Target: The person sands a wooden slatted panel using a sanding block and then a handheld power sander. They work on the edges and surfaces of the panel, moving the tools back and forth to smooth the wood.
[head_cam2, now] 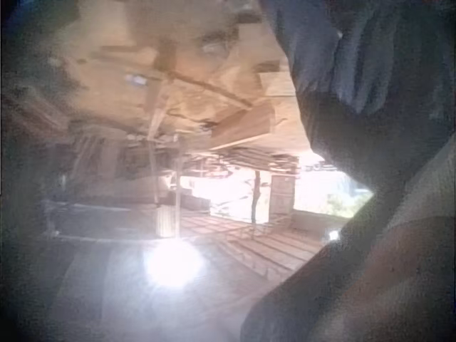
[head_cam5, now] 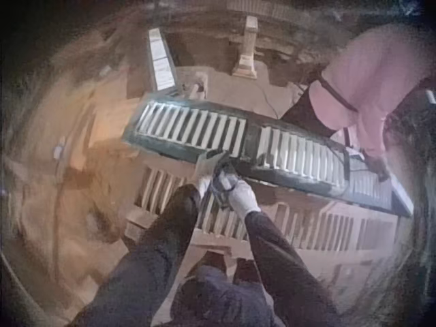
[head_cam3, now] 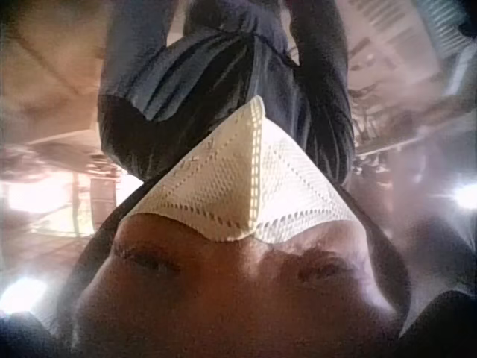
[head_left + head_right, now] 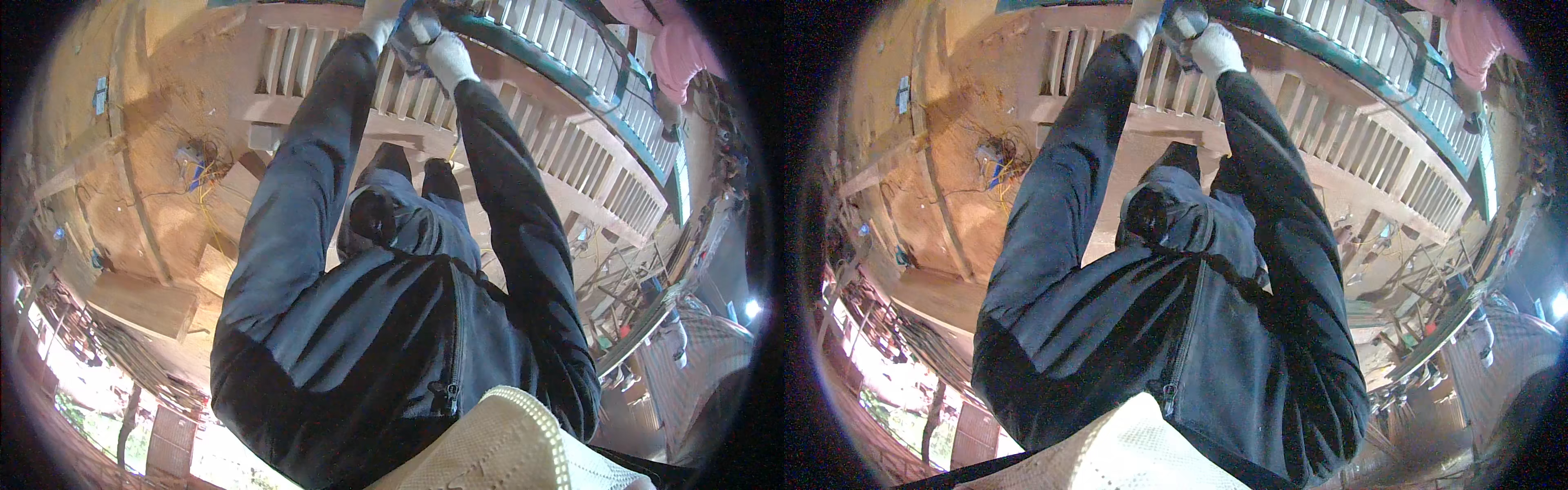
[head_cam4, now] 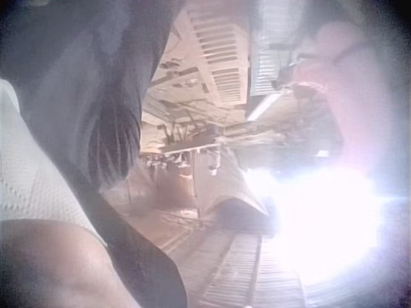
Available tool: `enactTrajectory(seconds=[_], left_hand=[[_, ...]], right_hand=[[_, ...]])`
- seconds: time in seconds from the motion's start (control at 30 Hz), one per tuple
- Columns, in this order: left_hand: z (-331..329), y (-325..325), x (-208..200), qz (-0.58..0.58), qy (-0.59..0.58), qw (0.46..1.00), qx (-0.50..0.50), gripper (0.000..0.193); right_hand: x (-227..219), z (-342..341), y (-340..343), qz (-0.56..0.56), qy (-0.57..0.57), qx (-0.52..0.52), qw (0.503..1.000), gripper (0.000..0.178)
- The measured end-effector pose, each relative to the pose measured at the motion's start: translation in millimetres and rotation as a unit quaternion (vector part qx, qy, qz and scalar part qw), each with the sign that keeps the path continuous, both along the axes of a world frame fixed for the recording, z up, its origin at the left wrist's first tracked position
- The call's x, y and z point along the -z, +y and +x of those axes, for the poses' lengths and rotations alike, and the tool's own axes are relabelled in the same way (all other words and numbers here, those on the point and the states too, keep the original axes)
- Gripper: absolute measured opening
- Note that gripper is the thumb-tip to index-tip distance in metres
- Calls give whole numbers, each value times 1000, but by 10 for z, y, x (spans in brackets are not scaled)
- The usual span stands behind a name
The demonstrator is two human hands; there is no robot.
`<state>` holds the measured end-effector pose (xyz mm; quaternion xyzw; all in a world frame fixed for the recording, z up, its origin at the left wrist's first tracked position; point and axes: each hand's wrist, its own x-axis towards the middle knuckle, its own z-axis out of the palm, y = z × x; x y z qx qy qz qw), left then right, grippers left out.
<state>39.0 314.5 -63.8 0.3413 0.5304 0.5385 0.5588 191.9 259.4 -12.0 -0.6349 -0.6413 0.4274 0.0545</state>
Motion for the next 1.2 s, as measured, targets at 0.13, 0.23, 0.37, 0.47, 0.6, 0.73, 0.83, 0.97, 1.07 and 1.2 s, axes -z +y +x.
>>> enactTrajectory(seconds=[0.13,0.23,0.37,0.47,0.6,0.73,0.83,0.97,1.07,1.2], left_hand=[[256,-917,-428,-104,-23,994,27,30],[415,-1842,-521,-135,-112,983,-59,28],[891,-2745,-377,-148,29,989,-6,23],[1291,-2661,-488,-74,4,982,175,26],[1712,-2192,26,-26,118,984,132,23],[1697,-1040,-388,-62,-3,982,178,17],[1580,-430,-271,-35,18,987,153,21],[1533,-74,-29,19,66,993,99,26],[1529,-416,112,42,75,994,67,30],[1479,-1578,72,-60,-78,980,174,28]], right_hand=[[140,260,-749,61,1,29,998,53],[-440,312,-1421,-60,-25,15,998,71],[-663,761,-2063,-154,-42,35,987,80],[-335,1241,-2407,-169,217,309,910,70],[-231,1532,-2092,-6,-12,102,995,57],[-31,1641,-1251,75,-79,15,994,53],[-69,1417,-484,197,-92,12,976,47],[4,1346,-163,14,-31,127,991,44],[133,1280,-714,55,-15,134,989,66],[62,1362,-1827,20,-39,119,992,91]])
